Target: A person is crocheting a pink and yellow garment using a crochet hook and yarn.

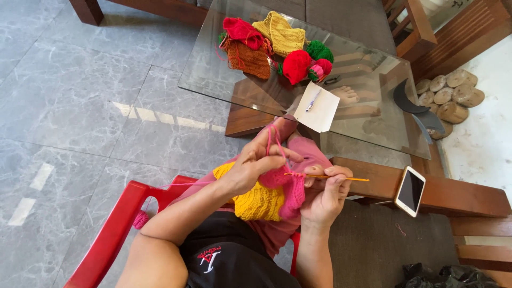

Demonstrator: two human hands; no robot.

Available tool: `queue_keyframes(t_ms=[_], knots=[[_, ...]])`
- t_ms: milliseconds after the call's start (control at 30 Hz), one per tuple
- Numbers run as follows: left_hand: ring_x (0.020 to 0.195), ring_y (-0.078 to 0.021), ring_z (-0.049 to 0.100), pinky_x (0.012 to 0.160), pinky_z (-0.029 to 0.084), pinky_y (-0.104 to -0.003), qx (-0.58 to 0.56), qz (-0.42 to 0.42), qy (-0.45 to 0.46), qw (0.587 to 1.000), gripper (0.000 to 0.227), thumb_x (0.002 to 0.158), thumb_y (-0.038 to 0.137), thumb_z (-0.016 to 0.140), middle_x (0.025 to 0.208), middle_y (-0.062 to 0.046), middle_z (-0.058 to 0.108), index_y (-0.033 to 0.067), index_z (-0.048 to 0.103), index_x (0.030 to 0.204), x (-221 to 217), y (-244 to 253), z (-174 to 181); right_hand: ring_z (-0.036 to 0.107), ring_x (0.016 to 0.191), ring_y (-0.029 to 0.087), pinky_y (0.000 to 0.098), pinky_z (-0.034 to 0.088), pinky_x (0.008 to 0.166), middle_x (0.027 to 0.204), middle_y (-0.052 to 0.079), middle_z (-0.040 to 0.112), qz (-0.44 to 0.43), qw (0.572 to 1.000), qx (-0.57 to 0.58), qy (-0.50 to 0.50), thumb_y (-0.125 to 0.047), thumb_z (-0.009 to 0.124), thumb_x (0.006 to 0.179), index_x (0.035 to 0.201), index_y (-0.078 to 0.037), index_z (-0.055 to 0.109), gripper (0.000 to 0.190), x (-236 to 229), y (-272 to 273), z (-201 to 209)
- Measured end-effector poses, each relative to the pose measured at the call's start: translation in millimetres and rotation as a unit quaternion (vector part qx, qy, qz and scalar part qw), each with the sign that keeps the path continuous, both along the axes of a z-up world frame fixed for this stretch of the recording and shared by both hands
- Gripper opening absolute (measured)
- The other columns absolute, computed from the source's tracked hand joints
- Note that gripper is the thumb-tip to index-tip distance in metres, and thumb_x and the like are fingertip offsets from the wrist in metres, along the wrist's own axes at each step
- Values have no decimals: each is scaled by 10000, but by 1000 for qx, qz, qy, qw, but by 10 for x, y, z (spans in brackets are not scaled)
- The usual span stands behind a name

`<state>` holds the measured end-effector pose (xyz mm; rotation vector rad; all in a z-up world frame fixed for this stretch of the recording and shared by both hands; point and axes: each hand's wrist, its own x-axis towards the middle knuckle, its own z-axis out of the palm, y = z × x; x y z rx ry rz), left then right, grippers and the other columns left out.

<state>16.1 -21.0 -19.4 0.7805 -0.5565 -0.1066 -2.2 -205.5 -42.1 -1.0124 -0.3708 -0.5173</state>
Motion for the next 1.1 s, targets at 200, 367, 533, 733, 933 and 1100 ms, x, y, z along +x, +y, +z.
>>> queue_keyframes(t_ms=[200, 367, 533, 733, 933, 1100], knots=[[999, -210, 762, 742, 595, -299, 342, 247, -103, 901, 196, 945, 255, 721, 991, -59, 809, 189, 809, 1107, -75, 153, 141, 597, 513, 184, 242, 540, 551, 805, 275, 717, 37, 999, 9, -9, -331, 422, 1132, 1018, -80, 431, 276, 7, 5, -43], [926, -396, 753, 721, 598, -372, 370, 254, -219, 866, 381, 976, 235, 694, 1033, -176, 768, 75, 621, 637, -12, 253, 197, 595, 514, 203, 275, 530, 559, 809, 290, 719, 47, 999, 16, -11, -316, 424, 1131, 1016, -79, 444, 264, 33, -12, -99], [855, -332, 752, 766, 598, -378, 309, 229, -219, 897, 355, 969, 121, 682, 838, -207, 744, 57, 669, 621, -2, 342, 318, 596, 528, 196, 272, 516, 567, 803, 265, 727, 77, 997, 18, 9, -335, 435, 1129, 1028, -95, 450, 260, 21, -59, -96], [514, -11, 461, 492, 374, -180, 95, 42, -80, 991, 366, 1058, 268, 570, 886, -137, 771, -2, 784, 935, -126, 330, 363, 604, 537, 181, 271, 543, 563, 733, 219, 699, 117, 993, 25, 21, -334, 435, 1136, 1022, -109, 439, 252, 18, -54, -96], [1224, -306, 651, 1046, 530, -420, -33, -76, -60, 995, 561, 929, 168, 773, 1360, -277, 640, -46, 592, 1414, -126, 144, 37, 606, 521, 189, 290, 548, 583, 797, 255, 723, 101, 994, 25, 21, -339, 429, 1134, 1031, -105, 436, 255, 19, -68, -82], [987, -159, 735, 969, 550, -284, 83, 52, -53, 994, 858, 811, -52, 833, 997, -176, 777, 33, 433, 1565, -227, 87, 185, 628, 515, 203, 282, 570, 576, 851, 288, 731, 32, 999, 0, 1, -341, 407, 1135, 1050, -97, 420, 259, 27, -5, 10]])
